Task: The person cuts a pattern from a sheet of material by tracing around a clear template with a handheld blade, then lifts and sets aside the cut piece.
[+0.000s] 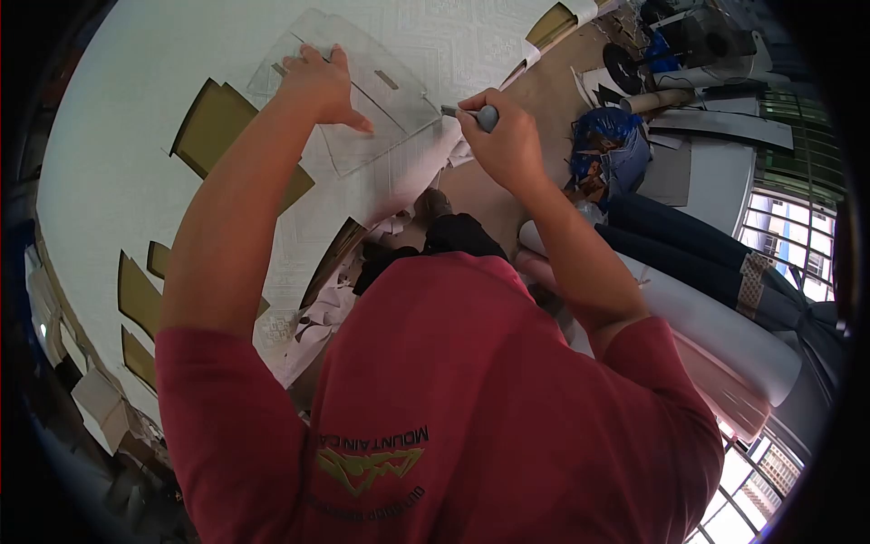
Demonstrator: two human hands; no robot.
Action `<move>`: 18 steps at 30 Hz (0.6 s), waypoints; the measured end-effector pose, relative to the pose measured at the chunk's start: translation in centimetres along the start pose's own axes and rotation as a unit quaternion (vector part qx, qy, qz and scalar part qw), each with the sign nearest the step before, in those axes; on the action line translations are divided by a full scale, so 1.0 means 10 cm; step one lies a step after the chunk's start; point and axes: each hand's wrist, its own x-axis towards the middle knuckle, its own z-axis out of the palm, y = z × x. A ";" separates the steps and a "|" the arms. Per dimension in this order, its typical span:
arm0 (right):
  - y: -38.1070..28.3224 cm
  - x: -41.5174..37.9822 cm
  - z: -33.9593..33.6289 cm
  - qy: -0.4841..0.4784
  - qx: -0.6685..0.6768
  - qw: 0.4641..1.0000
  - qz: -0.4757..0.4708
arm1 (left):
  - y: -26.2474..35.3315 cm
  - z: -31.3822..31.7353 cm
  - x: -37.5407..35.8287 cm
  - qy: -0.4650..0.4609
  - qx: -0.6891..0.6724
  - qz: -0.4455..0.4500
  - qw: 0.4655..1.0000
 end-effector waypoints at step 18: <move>0.47 -0.03 0.41 0.016 0.171 0.985 -0.028 | 0.08 -0.10 0.00 -0.042 0.004 -0.023 0.999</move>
